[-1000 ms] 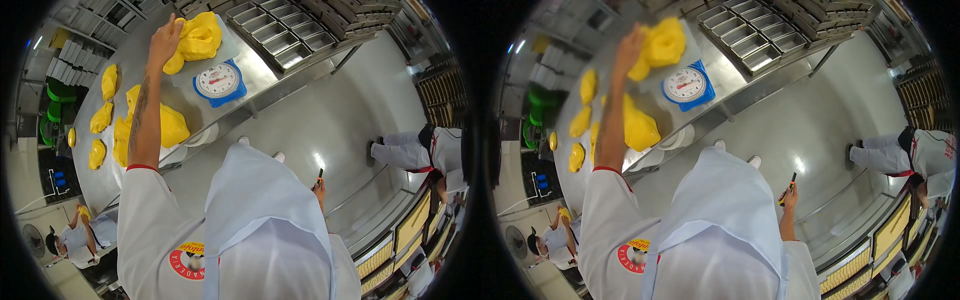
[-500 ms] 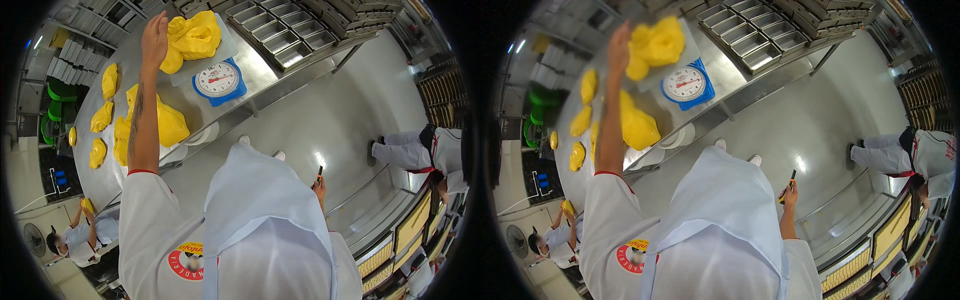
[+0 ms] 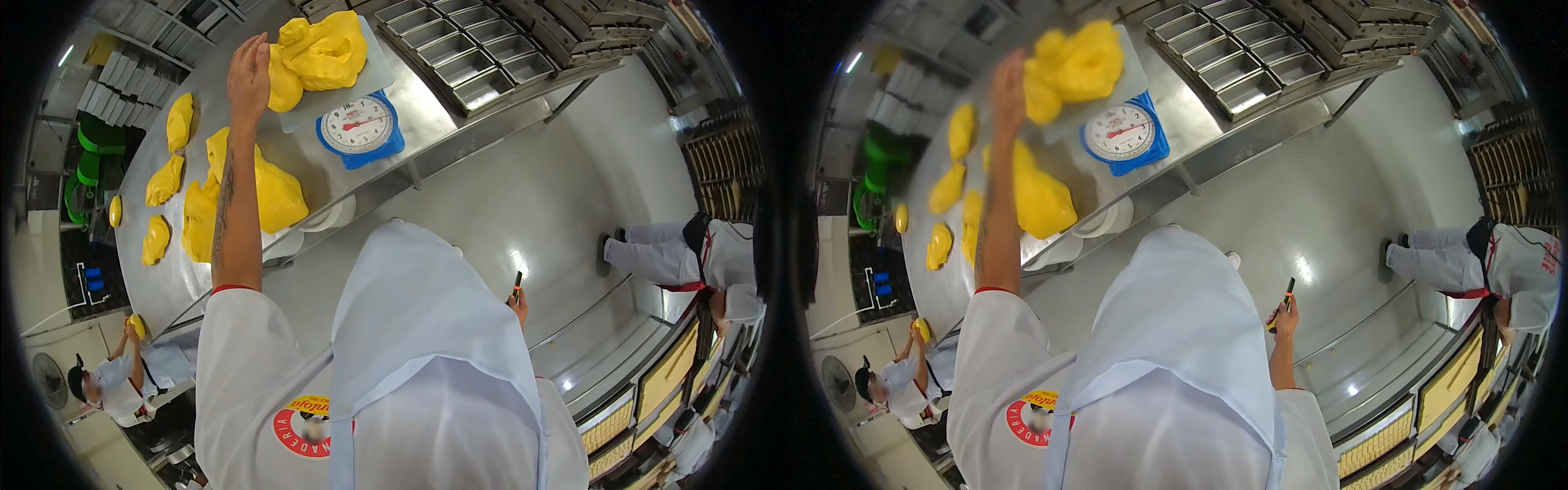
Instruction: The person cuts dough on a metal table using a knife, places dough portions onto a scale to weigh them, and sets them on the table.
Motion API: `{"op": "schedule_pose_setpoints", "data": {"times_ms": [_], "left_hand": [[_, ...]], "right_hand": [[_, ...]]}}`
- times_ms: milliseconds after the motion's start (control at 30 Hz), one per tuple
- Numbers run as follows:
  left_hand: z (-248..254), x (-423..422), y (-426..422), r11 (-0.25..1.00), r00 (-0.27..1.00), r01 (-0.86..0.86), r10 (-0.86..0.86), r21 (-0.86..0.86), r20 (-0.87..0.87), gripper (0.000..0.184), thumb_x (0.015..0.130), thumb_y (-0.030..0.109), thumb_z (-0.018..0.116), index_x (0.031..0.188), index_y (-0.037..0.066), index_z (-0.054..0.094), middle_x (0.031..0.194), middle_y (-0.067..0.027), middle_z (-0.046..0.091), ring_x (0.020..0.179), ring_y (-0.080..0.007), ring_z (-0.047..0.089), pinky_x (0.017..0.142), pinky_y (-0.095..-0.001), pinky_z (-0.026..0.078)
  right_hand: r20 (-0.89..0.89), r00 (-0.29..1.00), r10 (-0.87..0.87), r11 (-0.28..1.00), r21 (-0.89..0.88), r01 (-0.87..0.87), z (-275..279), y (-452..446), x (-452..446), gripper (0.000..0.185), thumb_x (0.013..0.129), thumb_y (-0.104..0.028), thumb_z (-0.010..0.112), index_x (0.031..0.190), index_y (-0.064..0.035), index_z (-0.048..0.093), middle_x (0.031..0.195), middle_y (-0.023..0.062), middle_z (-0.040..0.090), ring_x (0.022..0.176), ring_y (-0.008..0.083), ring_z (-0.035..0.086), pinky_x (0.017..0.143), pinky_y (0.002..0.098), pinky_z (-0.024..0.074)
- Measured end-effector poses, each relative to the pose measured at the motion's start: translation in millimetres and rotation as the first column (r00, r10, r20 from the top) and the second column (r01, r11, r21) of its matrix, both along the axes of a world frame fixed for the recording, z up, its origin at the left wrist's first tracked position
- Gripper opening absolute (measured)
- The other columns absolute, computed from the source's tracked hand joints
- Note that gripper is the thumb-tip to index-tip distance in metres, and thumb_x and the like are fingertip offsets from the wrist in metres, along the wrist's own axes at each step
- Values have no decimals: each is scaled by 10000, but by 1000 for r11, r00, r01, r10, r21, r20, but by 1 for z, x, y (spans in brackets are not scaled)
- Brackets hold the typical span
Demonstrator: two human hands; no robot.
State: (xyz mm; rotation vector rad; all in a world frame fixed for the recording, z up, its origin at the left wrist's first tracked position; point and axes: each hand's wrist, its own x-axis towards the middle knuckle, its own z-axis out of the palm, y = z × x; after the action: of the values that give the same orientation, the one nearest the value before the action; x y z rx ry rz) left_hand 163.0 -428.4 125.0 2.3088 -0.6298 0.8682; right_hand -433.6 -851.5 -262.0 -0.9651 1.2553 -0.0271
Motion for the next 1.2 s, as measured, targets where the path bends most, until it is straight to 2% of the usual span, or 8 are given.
{"op": "schedule_pose_setpoints", "data": {"times_ms": [267,567,800,967,1033,1100,1200], "left_hand": [[1,-14,4,1000,1000,-18,18,-4,-7,418,1049,384,486,1276,84,667,1327,-133,591,1224,-291,574,1030,-374,444],[-9,-22,14,997,997,-76,76,23,0,415,1052,392,473,1274,102,672,1336,-129,580,1259,-293,542,1055,-374,418],[-24,-40,34,991,992,-113,108,-69,-67,427,1056,369,462,1262,57,669,1343,-136,579,1263,-294,537,1070,-368,404],[-91,-81,105,974,981,-192,187,-121,-50,419,1059,342,458,1270,39,655,1335,-124,593,1245,-274,551,1046,-360,427],[-112,-120,115,812,905,-353,170,-464,-390,426,1060,339,463,1298,29,632,1285,-111,622,1241,-241,549,1009,-356,454],[-144,-162,138,774,891,-398,198,-493,-409,439,1064,334,457,1319,9,607,1259,-97,633,1179,-219,561,955,-354,481],[-198,-219,198,733,757,-609,421,-303,-500,459,1036,393,506,1238,9,656,1160,-78,672,975,-185,594,817,-333,488]], "right_hand": [[-32,998,63,996,-56,-64,3,-2,7,529,1024,-129,527,1519,-245,381,677,39,512,480,155,520,426,348,484],[-2,1000,31,999,-5,-31,-9,-2,-3,539,1013,-127,531,1518,-243,382,683,38,513,472,156,516,424,345,477],[0,998,63,997,-36,-63,-11,-4,-9,537,1017,-130,524,1521,-246,378,682,36,509,472,155,511,425,344,473],[66,997,29,999,-18,-28,-12,-4,-9,553,1020,-128,519,1536,-244,356,683,35,506,484,152,513,425,343,469],[9,997,71,997,-34,-71,-13,-3,-5,568,1020,-128,523,1545,-242,340,683,36,505,488,152,515,426,342,474],[-2,995,95,995,-28,-95,-10,-1,0,580,1018,-124,525,1552,-239,330,685,37,505,491,153,518,428,341,480],[12,992,124,992,21,-124,-17,3,0,584,1015,-117,527,1552,-234,332,684,38,506,491,155,522,427,341,488]]}}
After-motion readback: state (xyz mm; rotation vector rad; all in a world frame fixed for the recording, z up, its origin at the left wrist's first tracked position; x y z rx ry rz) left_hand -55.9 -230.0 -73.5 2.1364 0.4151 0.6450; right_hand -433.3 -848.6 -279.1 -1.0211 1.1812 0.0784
